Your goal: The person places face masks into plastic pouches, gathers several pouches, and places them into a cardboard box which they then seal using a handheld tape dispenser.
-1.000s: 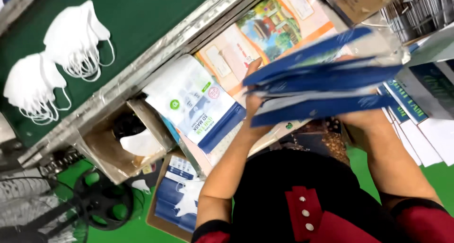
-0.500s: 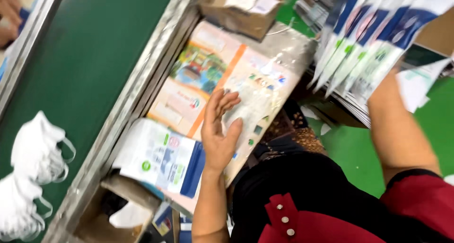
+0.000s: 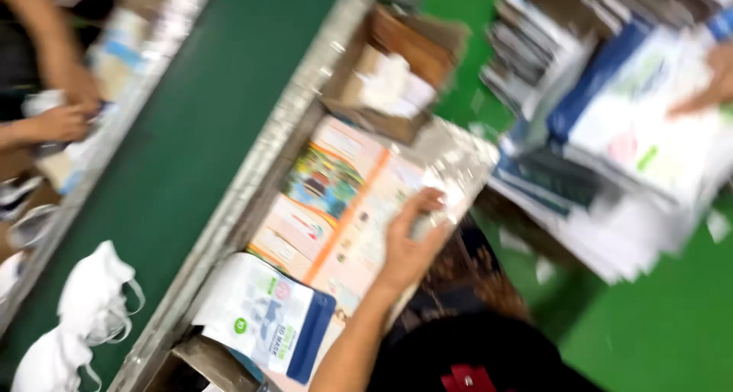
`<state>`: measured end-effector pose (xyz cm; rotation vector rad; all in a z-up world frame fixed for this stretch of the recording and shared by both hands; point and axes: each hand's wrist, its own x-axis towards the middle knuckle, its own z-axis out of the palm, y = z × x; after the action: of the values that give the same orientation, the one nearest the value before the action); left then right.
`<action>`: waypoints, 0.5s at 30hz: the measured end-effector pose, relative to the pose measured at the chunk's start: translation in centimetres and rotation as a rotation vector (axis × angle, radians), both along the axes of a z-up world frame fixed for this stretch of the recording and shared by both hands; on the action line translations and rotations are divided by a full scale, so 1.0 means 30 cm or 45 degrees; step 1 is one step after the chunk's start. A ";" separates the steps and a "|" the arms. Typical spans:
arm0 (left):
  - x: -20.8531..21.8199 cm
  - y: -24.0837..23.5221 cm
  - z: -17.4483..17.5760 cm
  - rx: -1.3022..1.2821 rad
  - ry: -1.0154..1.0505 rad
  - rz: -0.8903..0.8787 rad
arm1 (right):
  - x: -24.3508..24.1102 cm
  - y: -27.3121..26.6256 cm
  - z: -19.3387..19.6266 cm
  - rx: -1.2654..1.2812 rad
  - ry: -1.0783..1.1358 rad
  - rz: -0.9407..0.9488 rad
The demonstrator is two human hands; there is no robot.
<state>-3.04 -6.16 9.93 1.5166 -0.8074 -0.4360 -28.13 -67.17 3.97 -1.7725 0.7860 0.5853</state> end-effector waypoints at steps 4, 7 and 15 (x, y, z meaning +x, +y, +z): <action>-0.008 -0.150 0.132 -0.001 -0.009 -0.136 | 0.394 -0.006 -0.194 -0.066 0.055 0.164; -0.019 -0.267 0.151 -0.012 -0.087 -0.250 | 0.433 0.013 -0.333 -0.695 0.277 0.521; 0.001 -0.716 0.135 0.256 -0.448 -0.051 | 0.373 0.483 0.125 -1.533 0.230 0.479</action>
<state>-3.01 -27.63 13.98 1.7961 -1.0949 -0.2886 -16.94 -52.69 7.73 -3.0485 1.0363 0.5491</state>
